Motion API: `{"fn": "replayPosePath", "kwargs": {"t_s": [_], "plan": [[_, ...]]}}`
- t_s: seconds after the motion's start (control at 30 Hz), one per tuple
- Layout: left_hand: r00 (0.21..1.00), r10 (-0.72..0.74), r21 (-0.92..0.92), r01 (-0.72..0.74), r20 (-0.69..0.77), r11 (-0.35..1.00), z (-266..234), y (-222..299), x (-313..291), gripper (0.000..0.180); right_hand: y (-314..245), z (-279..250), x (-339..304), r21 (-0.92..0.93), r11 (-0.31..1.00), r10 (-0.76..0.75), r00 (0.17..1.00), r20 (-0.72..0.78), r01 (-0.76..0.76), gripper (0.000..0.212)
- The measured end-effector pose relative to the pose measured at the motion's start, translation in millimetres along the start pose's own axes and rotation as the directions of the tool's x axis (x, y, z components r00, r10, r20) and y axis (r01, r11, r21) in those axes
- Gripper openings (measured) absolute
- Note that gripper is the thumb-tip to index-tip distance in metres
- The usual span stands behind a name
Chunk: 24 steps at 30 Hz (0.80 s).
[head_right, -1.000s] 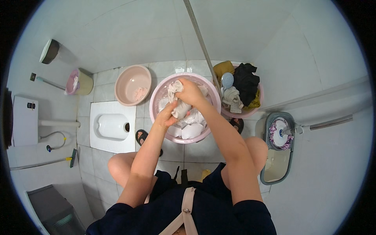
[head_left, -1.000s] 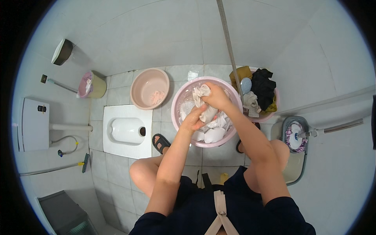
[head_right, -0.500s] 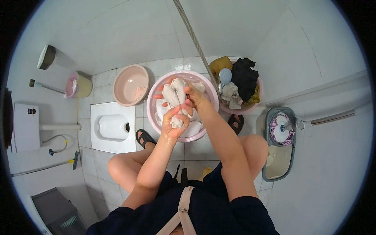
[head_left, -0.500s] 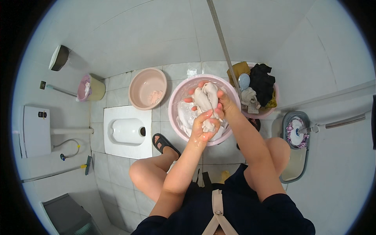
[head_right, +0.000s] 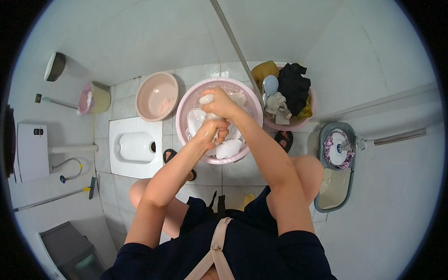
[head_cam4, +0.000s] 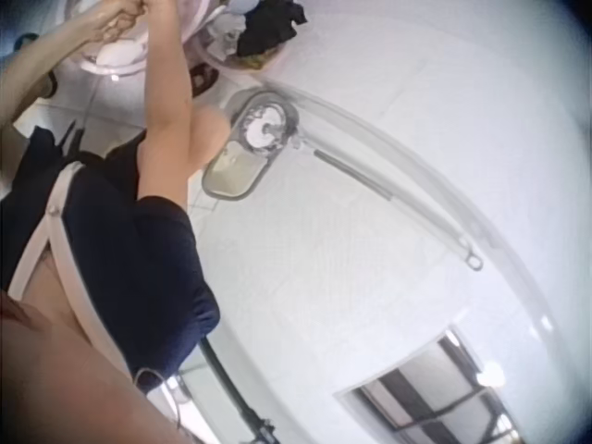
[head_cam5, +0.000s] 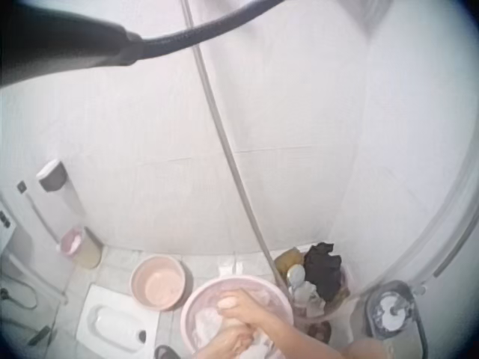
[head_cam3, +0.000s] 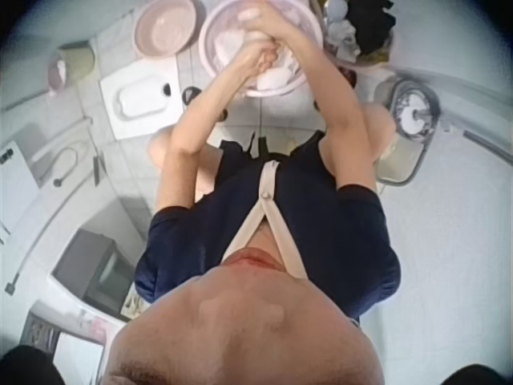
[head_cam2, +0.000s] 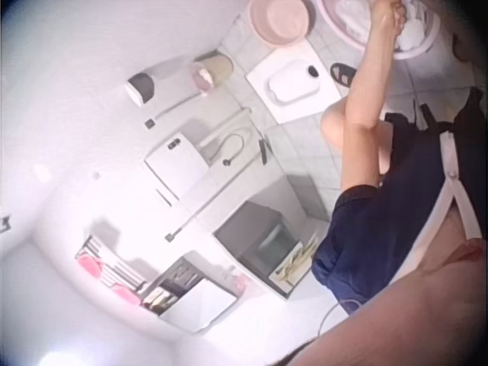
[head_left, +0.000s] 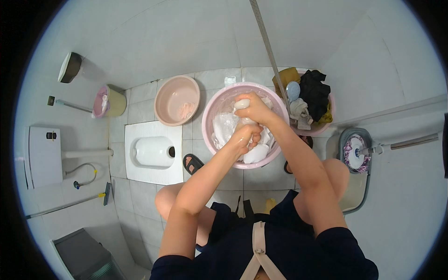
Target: The person sits on a small stool in a bathroom and hand-washes various pieces of clothing in a pink basin filled with soapy water. They scrub, rinse, and wring out each item individually, then place the cleaned clothes into a separate beige basin to the left.
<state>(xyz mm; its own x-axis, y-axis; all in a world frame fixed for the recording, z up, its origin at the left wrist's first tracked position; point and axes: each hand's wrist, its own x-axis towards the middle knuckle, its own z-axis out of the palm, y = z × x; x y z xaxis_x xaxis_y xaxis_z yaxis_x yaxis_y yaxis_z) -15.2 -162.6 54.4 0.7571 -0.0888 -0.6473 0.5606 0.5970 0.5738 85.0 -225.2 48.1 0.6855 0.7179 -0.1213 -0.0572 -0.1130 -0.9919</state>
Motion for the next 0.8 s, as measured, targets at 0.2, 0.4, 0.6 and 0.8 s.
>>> {"fn": "replayPosePath", "kwargs": {"t_s": [0.2,0.4,0.6,0.8], "plan": [[0.898,0.334,0.486,-0.164,-0.286,0.858,-18,-40,42,0.013,29,12,2,-0.378,0.925,-0.053,0.998,-0.035,0.036,0.021],[0.73,0.666,0.854,-0.243,-0.152,0.461,-39,-67,52,0.024,42,31,-14,-0.459,0.889,-0.084,0.98,-0.181,-0.009,0.015],[0.843,0.535,0.586,-0.405,-0.059,0.702,-67,-14,-6,0.041,27,55,-11,-0.21,0.955,-0.234,0.966,-0.111,0.208,0.028],[0.751,0.423,0.709,0.085,-0.507,0.7,-164,87,-18,0.024,29,-10,12,-0.025,0.989,-0.147,0.918,-0.367,0.148,0.039]]}}
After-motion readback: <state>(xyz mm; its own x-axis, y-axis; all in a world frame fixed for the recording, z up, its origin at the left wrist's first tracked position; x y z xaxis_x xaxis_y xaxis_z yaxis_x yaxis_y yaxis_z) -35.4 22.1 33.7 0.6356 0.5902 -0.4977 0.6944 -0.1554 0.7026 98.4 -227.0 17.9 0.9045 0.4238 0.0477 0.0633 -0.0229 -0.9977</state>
